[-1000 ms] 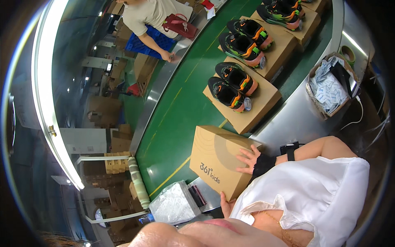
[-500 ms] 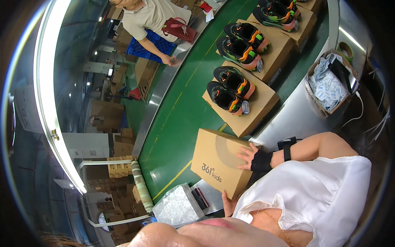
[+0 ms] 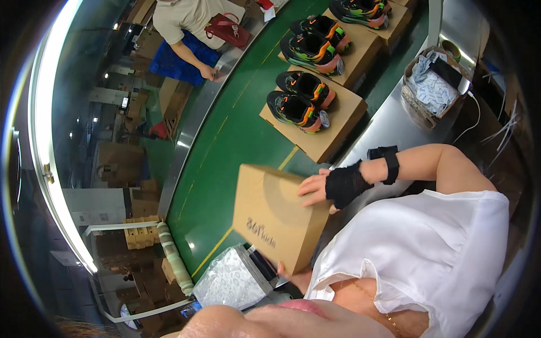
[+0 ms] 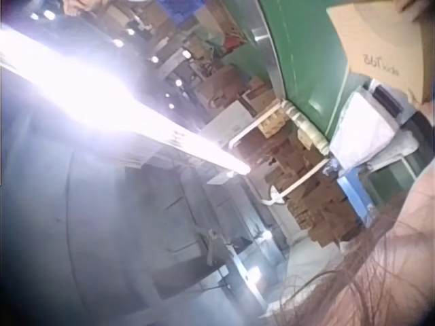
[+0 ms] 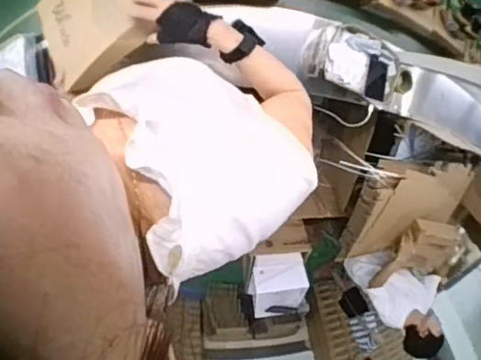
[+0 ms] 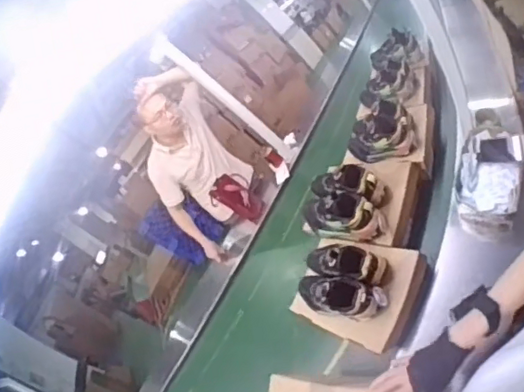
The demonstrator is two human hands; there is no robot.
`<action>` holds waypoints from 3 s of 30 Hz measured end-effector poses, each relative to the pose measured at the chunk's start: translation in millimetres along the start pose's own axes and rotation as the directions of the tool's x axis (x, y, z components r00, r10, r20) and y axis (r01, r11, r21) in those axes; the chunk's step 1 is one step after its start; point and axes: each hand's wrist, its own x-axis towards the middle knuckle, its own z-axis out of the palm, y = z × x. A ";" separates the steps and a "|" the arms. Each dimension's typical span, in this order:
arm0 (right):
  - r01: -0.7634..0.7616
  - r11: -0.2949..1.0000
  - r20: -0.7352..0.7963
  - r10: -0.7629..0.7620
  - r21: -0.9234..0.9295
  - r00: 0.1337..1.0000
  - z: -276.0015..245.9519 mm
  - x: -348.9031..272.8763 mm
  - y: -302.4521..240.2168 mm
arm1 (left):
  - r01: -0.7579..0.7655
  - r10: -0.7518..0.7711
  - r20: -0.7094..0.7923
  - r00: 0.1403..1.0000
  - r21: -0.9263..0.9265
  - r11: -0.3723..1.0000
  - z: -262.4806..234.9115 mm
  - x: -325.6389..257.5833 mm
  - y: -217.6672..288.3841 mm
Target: The recorder is packing athletic shoes into boxes on an assembly line.
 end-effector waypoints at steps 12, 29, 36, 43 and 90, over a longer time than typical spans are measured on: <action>0.669 0.096 -0.465 0.790 0.737 0.399 -77.2 -64.6 103.9 | -0.441 0.294 -0.457 0.840 -0.257 0.860 -197.4 -48.1 95.6; -0.668 0.696 -0.514 0.687 0.265 0.513 -107.7 19.1 82.0 | -0.011 0.201 -0.265 0.943 0.577 0.817 -112.6 68.1 129.4; -0.840 0.395 -0.471 0.699 -0.373 0.538 -59.4 49.4 183.5 | -0.028 0.004 0.035 0.999 0.720 0.693 -77.5 84.4 91.1; -0.723 0.255 -0.552 0.502 -0.641 0.666 -43.4 7.8 168.8 | -0.014 -0.050 0.074 0.996 0.684 0.729 -74.3 84.7 75.7; 0.105 -0.120 0.133 0.983 0.987 -0.127 -72.4 -176.8 188.8 | -0.370 -0.095 0.470 0.878 0.790 0.489 214.1 199.4 -93.8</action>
